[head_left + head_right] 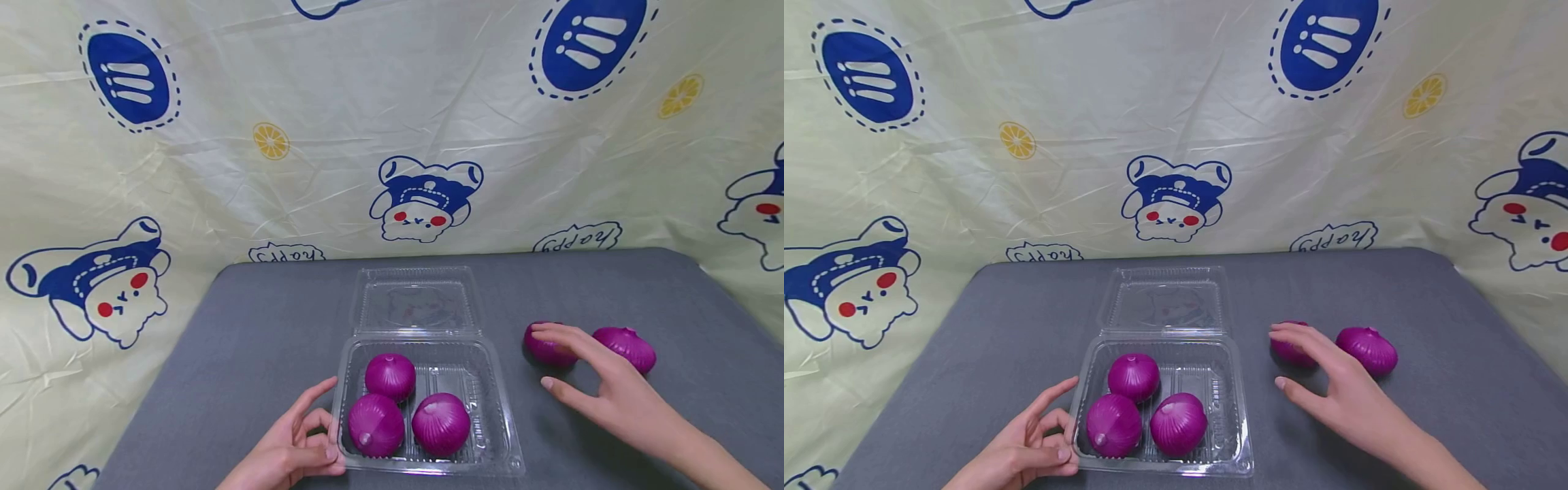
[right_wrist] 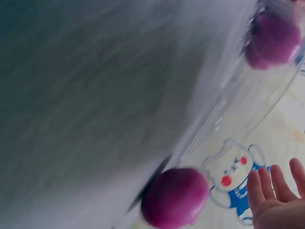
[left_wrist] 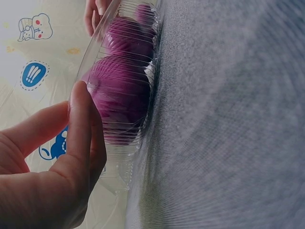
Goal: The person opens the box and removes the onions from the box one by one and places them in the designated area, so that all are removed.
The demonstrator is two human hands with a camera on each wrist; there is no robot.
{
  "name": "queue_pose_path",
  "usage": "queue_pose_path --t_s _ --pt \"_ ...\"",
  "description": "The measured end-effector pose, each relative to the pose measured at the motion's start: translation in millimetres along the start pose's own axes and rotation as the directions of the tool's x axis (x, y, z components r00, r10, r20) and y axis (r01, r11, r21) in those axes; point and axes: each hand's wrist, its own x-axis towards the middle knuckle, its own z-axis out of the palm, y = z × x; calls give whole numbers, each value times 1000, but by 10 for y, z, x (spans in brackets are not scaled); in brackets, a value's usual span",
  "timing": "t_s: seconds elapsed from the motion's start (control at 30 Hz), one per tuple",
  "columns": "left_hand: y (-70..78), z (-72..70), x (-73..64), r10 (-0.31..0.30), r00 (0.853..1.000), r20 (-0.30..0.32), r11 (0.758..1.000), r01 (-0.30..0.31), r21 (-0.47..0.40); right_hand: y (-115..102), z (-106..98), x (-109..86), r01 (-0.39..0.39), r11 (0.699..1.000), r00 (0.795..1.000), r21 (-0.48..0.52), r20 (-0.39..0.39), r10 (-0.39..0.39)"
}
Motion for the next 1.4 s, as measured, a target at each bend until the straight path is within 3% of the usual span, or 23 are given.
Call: queue_pose_path --t_s 0.27,0.43,0.6,0.73,1.03,1.4 --pt "9 8 -3 -24 999 -25 1000 24 -5 -287 211 41 52 997 993 64 106 -58" --pt "10 9 0 -17 1000 -18 1000 17 -6 -411 336 77 105 984 970 144 203 -133" --pt "11 10 -1 -18 1000 -21 1000 18 -10 -494 446 101 9 975 923 223 373 -94" --pt "10 15 -5 -22 999 -25 1000 21 -12 -523 514 119 -34 976 877 213 474 -73" --pt "14 18 3 -32 999 -32 999 31 -17 -534 619 180 146 978 861 151 468 -201" --pt "7 7 3 -25 999 -21 1000 24 -17 -501 640 354 126 979 793 163 575 -198"
